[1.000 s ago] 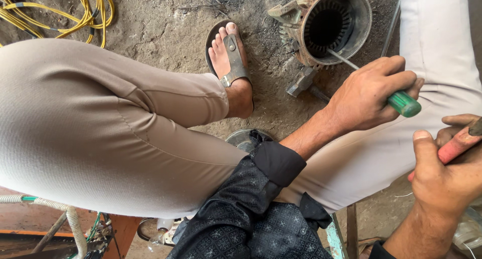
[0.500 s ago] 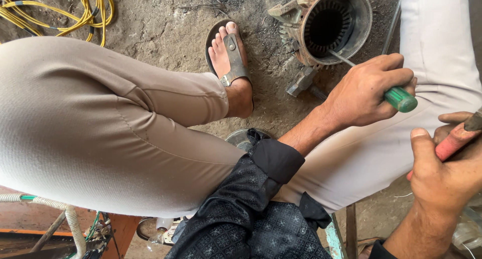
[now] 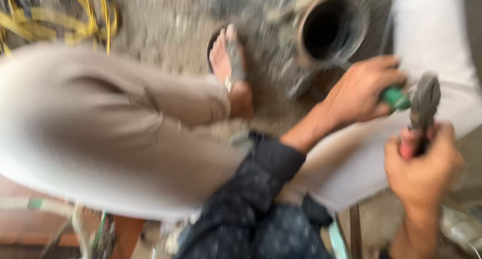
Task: The person uses a hammer and a screwdriver to repeatedly tap and pry at the interior of a cylindrical metal motor component resting on the floor. The person holds the screwdriver in the left hand and strikes it with the hammer in the right hand.
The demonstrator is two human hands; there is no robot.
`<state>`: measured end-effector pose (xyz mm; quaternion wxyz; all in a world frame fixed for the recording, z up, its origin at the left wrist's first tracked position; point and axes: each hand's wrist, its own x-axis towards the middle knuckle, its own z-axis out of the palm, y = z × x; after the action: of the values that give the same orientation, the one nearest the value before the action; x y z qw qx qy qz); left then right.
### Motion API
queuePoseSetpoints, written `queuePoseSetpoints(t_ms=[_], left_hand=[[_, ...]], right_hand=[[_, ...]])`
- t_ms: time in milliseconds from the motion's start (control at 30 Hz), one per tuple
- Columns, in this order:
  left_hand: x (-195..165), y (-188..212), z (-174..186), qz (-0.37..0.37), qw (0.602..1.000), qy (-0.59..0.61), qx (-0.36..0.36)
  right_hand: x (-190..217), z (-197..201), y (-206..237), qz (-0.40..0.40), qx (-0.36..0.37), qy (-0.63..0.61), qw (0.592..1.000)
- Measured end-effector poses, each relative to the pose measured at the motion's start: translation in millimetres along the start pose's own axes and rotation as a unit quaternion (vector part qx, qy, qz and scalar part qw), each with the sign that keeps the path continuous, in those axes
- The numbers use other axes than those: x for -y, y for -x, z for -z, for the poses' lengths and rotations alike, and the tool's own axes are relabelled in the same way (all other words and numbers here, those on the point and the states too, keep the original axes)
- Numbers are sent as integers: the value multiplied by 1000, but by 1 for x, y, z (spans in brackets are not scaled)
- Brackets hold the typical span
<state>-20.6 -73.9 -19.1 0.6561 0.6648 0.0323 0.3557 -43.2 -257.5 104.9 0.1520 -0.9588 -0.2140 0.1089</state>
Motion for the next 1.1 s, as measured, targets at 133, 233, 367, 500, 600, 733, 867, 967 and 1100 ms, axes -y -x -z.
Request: queuePoseSetpoints(t_ms=[133, 233, 367, 500, 600, 733, 867, 967, 1100], left_hand=[[-7, 4, 0, 111, 992, -10, 67], [-6, 8, -1, 118, 989, -6, 89], [-2, 6, 1, 133, 988, 0, 79], [-3, 3, 2, 135, 988, -6, 74], [-6, 4, 0, 130, 989, -1, 70], [-5, 7, -1, 135, 988, -1, 73], [0, 5, 0, 126, 989, -10, 76], [0, 5, 1, 131, 988, -20, 76], [-3, 8, -2, 138, 987, -9, 81]], right_hand=[[3, 11, 0, -29, -43, -146, 988], [6, 11, 6, -67, -50, -201, 976], [8, 5, 3, -69, -49, -193, 978], [19, 8, -5, -50, -42, -186, 980], [34, 10, -10, -98, -52, -227, 968], [45, 10, -16, -122, -51, -240, 962], [41, 9, -16, -99, -42, -225, 968], [37, 9, -17, -49, -38, -218, 974], [46, 10, -20, -96, -44, -246, 964]])
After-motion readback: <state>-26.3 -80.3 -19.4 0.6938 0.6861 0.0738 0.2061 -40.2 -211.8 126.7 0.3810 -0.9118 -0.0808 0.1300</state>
